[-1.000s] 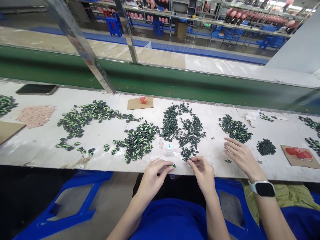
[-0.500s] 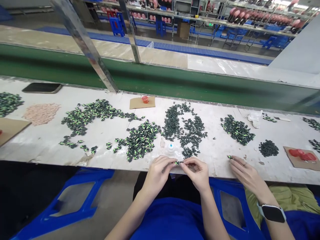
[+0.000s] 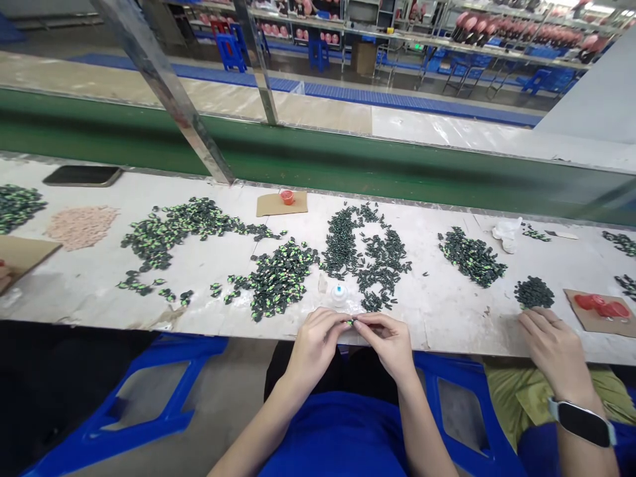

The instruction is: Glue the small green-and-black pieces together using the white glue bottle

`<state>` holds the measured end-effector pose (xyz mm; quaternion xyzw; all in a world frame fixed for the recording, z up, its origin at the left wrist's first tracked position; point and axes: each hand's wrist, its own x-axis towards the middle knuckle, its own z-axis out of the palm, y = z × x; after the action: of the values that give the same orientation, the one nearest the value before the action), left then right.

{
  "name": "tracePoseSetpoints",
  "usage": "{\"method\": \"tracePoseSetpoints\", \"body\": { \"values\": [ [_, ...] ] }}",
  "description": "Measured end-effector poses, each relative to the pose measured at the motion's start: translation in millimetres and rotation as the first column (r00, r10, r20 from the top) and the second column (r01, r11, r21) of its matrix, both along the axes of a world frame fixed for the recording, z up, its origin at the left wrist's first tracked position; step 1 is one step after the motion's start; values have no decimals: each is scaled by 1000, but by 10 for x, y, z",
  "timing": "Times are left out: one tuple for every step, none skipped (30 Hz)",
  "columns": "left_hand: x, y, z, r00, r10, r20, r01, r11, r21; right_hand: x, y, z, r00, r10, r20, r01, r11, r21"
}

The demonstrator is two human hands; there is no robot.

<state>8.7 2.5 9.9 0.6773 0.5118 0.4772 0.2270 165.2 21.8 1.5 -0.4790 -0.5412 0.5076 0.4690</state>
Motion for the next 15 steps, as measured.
{"method": "tracePoseSetpoints", "body": {
  "values": [
    [8, -4, -3, 1000, 5, 7, -5, 1000, 9, -4, -5, -5, 1000, 3, -26, -4, 1000, -17],
    [17, -10, -6, 1000, 12, 15, -13, 1000, 18, -11, -10, -10, 999, 3, -50, -4, 1000, -24],
    [28, -17, -10, 1000, 22, 21, -23, 999, 27, -19, -15, -15, 998, 2, -69, -3, 1000, -20],
    [40, -25, -13, 999, 35, 24, -36, 999, 32, -28, -21, -21, 996, -4, -84, 3, 1000, -7],
    [53, -34, -16, 998, 51, 25, -52, 998, 36, -39, -27, -28, 996, -13, -94, 14, 1000, 10],
    [66, -42, -19, 997, 67, 25, -68, 997, 40, -50, -33, -34, 995, -25, -100, 28, 999, 27],
    [78, -49, -20, 996, 81, 24, -82, 996, 43, -59, -40, -41, 994, -39, -102, 43, 998, 43],
    [87, -54, -22, 996, 91, 24, -92, 995, 45, -67, -46, -45, 994, -53, -100, 58, 997, 57],
    [94, -56, -23, 995, 99, 26, -101, 994, 48, -72, -51, -47, 994, -62, -93, 69, 995, 70],
    [96, -55, -25, 995, 100, 28, -101, 994, 47, -73, -55, -45, 994, -67, -82, 74, 994, 82],
    [95, -52, -29, 995, 92, 31, -94, 995, 43, -72, -57, -39, 996, -65, -67, 72, 993, 95],
    [90, -46, -34, 996, 80, 32, -81, 996, 35, -68, -56, -29, 997, -62, -48, 66, 992, 107],
    [83, -39, -40, 997, 66, 30, -67, 997, 27, -62, -54, -14, 998, -55, -26, 57, 991, 120],
    [74, -32, -47, 998, 52, 24, -53, 998, 20, -54, -50, 4, 999, -46, -2, 45, 990, 136],
    [64, -25, -53, 999, 41, 13, -41, 999, 14, -46, -45, 25, 999, -35, 21, 31, 988, 153]
  ]
}}
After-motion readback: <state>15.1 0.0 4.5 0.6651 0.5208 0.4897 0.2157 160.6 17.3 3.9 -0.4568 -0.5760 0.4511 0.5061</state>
